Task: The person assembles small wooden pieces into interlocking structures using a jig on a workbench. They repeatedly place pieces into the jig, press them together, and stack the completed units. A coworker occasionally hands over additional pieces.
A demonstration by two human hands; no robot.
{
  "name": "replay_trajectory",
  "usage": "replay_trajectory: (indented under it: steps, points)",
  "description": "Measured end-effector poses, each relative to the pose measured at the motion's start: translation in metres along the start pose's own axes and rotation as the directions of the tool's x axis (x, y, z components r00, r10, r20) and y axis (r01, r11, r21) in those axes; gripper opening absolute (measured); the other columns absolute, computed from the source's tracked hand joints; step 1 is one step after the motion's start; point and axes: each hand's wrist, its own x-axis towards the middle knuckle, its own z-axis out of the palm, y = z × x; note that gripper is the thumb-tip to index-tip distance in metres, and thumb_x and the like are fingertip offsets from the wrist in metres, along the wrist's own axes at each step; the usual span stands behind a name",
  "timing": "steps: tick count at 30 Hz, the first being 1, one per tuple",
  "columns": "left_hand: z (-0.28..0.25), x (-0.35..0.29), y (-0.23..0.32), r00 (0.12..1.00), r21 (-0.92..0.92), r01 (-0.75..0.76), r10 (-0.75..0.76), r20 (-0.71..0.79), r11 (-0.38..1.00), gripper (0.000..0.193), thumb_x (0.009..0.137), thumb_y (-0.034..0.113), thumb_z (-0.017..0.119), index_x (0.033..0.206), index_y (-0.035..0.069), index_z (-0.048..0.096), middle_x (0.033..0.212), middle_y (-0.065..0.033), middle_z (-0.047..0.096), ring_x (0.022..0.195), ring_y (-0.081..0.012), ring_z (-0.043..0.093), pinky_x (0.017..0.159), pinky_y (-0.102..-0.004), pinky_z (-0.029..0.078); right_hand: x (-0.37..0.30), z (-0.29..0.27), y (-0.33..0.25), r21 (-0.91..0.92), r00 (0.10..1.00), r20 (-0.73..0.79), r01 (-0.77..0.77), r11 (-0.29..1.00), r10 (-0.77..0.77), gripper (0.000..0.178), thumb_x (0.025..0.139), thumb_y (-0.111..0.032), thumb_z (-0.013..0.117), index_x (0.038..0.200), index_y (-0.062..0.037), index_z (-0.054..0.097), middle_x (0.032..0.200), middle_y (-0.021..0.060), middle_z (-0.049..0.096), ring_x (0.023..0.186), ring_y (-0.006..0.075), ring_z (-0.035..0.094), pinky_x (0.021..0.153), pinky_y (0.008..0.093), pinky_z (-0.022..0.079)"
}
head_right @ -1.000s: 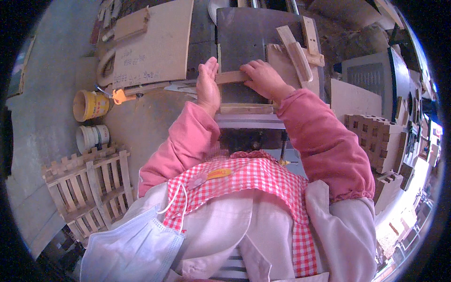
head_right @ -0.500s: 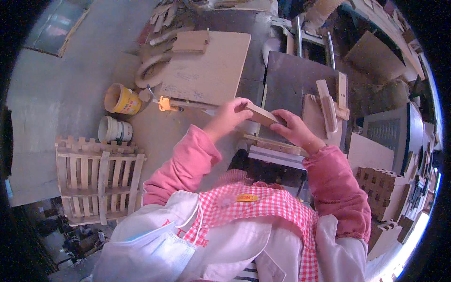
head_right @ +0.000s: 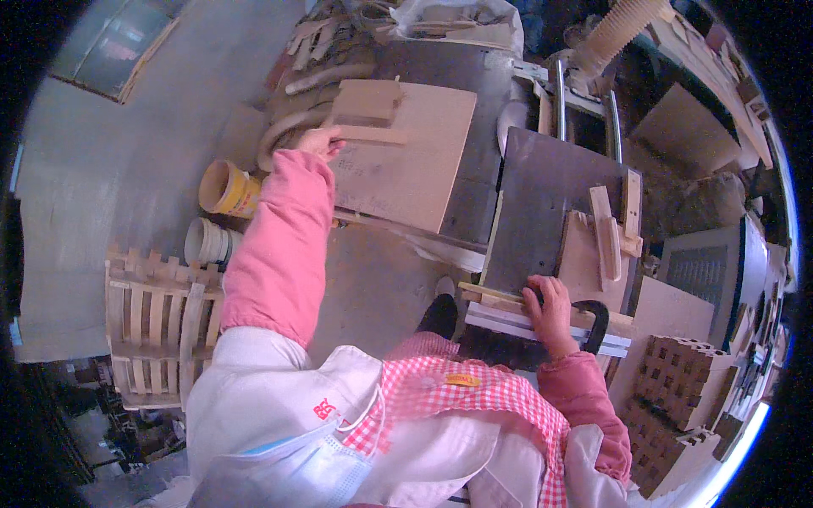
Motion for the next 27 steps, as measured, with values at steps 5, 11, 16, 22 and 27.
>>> replay_trajectory:
  steps: [5, 11, 16, 22, 27]
  points:
    - [-0.037, 0.042, 0.003, 0.989, -0.043, 0.131, -0.133, -0.058, 0.99, 0.017, 0.094, 0.019, 0.057, 0.105, 0.007, 0.056, 0.093, -0.0039, 0.06, 0.072, -0.0131, 0.058, 0.054, -0.0233, 0.045, 0.006, -0.003, -0.009, 0.024, 0.998, -0.005, -0.06, 0.998, 0.06, 0.016, 0.082, -0.013, 0.064, 0.094, -0.004, 0.061, 0.088, 0.0115, 0.061, 0.087, 0.0316, 0.057, 0.079, 0.0399, 0.045]
    - [-0.064, 0.086, -0.005, 0.977, -0.208, 0.155, -0.182, -0.115, 0.966, 0.022, 0.091, 0.014, 0.059, 0.104, -0.003, 0.059, 0.09, -0.013, 0.064, 0.064, -0.0211, 0.062, 0.053, -0.0294, 0.051, 0.007, -0.003, -0.01, 0.012, 0.999, -0.019, -0.036, 0.999, 0.036, 0.015, 0.08, -0.012, 0.064, 0.092, -0.0033, 0.061, 0.086, 0.0119, 0.061, 0.086, 0.0319, 0.057, 0.078, 0.0401, 0.044]
    - [-0.064, 0.107, -0.011, 0.981, -0.258, 0.132, -0.164, -0.104, 0.957, 0.02, 0.09, 0.011, 0.06, 0.102, -0.004, 0.059, 0.09, -0.0153, 0.065, 0.072, -0.023, 0.065, 0.055, -0.0302, 0.053, 0.009, -0.003, -0.013, -0.003, 0.998, -0.023, -0.05, 0.999, 0.05, 0.014, 0.08, -0.011, 0.065, 0.091, -0.0034, 0.06, 0.086, 0.0115, 0.061, 0.085, 0.0318, 0.057, 0.077, 0.0402, 0.044]
    - [-0.05, 0.11, -0.017, 0.975, -0.22, 0.095, -0.135, -0.178, 0.971, 0.018, 0.09, 0.011, 0.06, 0.104, -0.001, 0.06, 0.092, -0.0148, 0.066, 0.076, -0.0221, 0.065, 0.056, -0.0285, 0.053, 0.009, -0.004, -0.014, 0.003, 0.998, -0.021, -0.053, 0.999, 0.053, 0.014, 0.079, -0.012, 0.066, 0.09, -0.0035, 0.06, 0.086, 0.011, 0.061, 0.084, 0.0318, 0.056, 0.077, 0.0401, 0.044]
    - [-0.058, 0.131, -0.021, 0.979, -0.116, 0.175, -0.185, -0.08, 0.978, 0.018, 0.092, 0.015, 0.058, 0.106, 0.004, 0.06, 0.09, -0.0105, 0.066, 0.073, -0.0183, 0.062, 0.055, -0.0272, 0.05, 0.01, -0.005, -0.015, 0.003, 0.999, -0.034, -0.03, 1.0, 0.03, 0.015, 0.079, -0.012, 0.066, 0.09, -0.0031, 0.06, 0.086, 0.0113, 0.06, 0.084, 0.032, 0.056, 0.077, 0.0401, 0.044]
